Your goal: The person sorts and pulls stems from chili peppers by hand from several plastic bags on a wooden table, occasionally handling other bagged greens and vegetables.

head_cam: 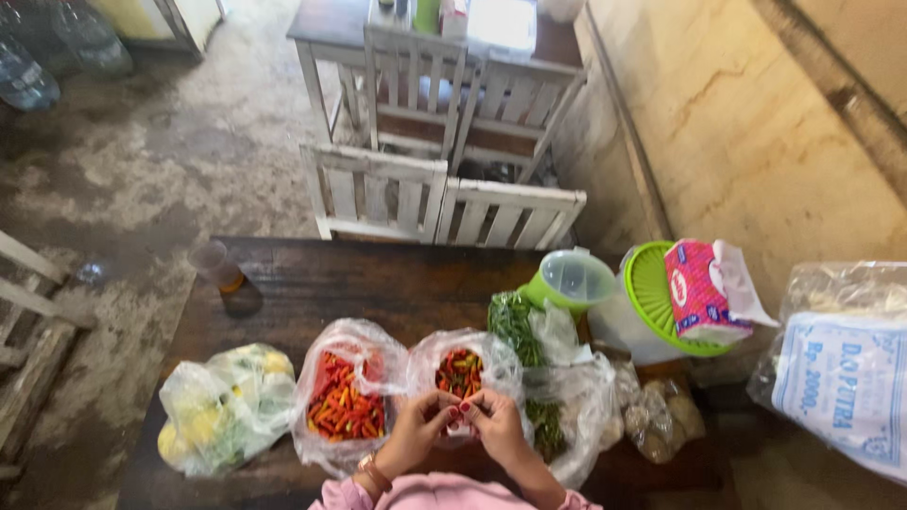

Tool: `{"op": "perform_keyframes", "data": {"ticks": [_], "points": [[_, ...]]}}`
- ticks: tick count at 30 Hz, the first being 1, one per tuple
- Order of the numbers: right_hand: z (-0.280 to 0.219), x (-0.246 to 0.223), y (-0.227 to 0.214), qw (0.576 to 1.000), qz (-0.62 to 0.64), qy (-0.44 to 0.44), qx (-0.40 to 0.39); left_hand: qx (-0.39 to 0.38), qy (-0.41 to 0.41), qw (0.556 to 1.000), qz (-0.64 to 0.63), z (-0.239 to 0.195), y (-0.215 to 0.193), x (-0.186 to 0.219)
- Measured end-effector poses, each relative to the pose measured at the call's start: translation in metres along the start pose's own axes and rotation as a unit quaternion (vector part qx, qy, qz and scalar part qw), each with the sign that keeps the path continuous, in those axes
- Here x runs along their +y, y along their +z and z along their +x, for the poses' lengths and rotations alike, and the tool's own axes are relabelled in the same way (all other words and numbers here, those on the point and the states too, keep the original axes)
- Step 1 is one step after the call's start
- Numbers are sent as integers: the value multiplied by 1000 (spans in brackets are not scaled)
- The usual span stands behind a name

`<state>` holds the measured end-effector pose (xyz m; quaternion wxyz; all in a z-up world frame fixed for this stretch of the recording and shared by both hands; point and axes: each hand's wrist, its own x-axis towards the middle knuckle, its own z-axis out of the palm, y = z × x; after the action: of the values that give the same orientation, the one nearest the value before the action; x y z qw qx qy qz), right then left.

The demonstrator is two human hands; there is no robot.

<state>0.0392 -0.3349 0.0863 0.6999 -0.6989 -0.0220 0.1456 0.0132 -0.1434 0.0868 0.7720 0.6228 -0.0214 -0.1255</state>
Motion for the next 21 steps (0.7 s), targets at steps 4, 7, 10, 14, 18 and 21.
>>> {"op": "perform_keyframes", "data": {"ticks": [4, 7, 10, 14, 18, 21], "points": [[-28, 3, -12, 982, 120, 130, -67, -63, -79, 988, -120, -21, -6, -3], [-40, 11, -28, 980, 100, 155, -78, -85, -124, 987, -53, -34, -18, -10], [-41, 33, -54, 992, -110, 6, 55, 48, -3, 999, -6, -38, -44, -37], [-42, 40, -111, 934, -329, 0, 138, 246, -26, 967, -57, -48, -113, -77], [-36, 23, -121, 838, -520, -66, 151, 333, -54, 940, -57, -42, -168, -99], [-11, 26, -92, 902, -394, -93, 151, 364, -87, 917, -139, -29, -177, -84]]}}
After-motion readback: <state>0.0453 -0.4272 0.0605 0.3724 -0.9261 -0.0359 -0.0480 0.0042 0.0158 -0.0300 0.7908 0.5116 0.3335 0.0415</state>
